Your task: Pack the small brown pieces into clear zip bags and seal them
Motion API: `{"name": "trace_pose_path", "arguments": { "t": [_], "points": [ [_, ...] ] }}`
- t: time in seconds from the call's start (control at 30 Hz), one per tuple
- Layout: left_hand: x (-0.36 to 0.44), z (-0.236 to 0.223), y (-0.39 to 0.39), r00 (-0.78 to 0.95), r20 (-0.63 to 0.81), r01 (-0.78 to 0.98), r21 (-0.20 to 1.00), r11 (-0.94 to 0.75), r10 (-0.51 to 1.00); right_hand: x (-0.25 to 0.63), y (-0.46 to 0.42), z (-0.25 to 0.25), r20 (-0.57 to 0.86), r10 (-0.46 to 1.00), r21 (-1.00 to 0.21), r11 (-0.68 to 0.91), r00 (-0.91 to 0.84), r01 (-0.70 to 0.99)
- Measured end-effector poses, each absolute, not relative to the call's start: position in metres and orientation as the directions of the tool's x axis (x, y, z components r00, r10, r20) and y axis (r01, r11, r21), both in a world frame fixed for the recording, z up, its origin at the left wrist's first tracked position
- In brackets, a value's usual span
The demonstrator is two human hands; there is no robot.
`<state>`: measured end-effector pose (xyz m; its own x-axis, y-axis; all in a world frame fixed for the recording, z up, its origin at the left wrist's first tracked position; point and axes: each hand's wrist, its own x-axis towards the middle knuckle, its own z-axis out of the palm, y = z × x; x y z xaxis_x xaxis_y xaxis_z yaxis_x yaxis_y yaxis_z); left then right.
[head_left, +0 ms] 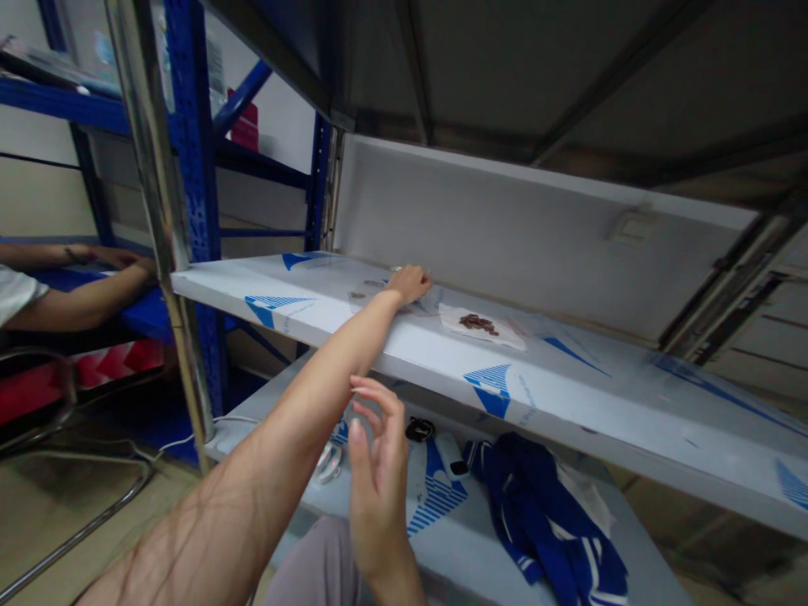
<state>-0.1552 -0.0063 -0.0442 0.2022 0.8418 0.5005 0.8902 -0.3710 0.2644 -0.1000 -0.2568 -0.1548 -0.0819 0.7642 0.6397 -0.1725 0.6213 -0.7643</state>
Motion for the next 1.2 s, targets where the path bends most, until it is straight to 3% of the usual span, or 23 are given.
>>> {"name": "trace_pose_path", "arguments": {
  "t": [0.17,0.33,0.6,0.8,0.87,1.03,1.13,1.2],
  "points": [
    [-0.156,-0.044,-0.005,0.23,0.514,0.882,0.249,-0.4,0.827,-0.101,-0.267,-0.163,0.579,0.81,-0.804,0.545,-0.098,-0.238],
    [-0.157,-0.044,-0.005,0.213,0.517,0.881,0.265,-0.392,0.829,-0.105,-0.257,-0.164,0.629,0.777,-0.757,0.605,-0.023,-0.246],
    [-0.156,-0.045,0.0,0.218,0.552,0.861,0.279,-0.425,0.805,-0.099,-0.275,-0.158,0.607,0.778,-0.788,0.562,-0.163,-0.254],
    [-0.156,-0.045,-0.002,0.199,0.55,0.874,0.274,-0.4,0.811,-0.097,-0.263,-0.145,0.672,0.733,-0.74,0.668,-0.103,-0.077],
    [-0.155,-0.044,-0.004,0.185,0.543,0.886,0.27,-0.378,0.819,-0.095,-0.265,-0.144,0.678,0.72,-0.734,0.675,-0.152,-0.079],
    [-0.154,-0.043,-0.005,0.182,0.548,0.907,0.227,-0.355,0.816,-0.068,-0.265,-0.117,0.621,0.602,-0.752,0.637,-0.502,-0.166],
    [-0.153,-0.043,-0.007,0.2,0.56,0.914,0.189,-0.359,0.804,-0.037,-0.238,-0.081,0.711,0.629,-0.683,0.724,-0.313,-0.094],
    [-0.15,-0.043,-0.009,0.237,0.563,0.909,0.16,-0.386,0.791,-0.014,-0.204,-0.055,0.763,0.608,-0.613,0.789,-0.22,0.053]
  ]
}}
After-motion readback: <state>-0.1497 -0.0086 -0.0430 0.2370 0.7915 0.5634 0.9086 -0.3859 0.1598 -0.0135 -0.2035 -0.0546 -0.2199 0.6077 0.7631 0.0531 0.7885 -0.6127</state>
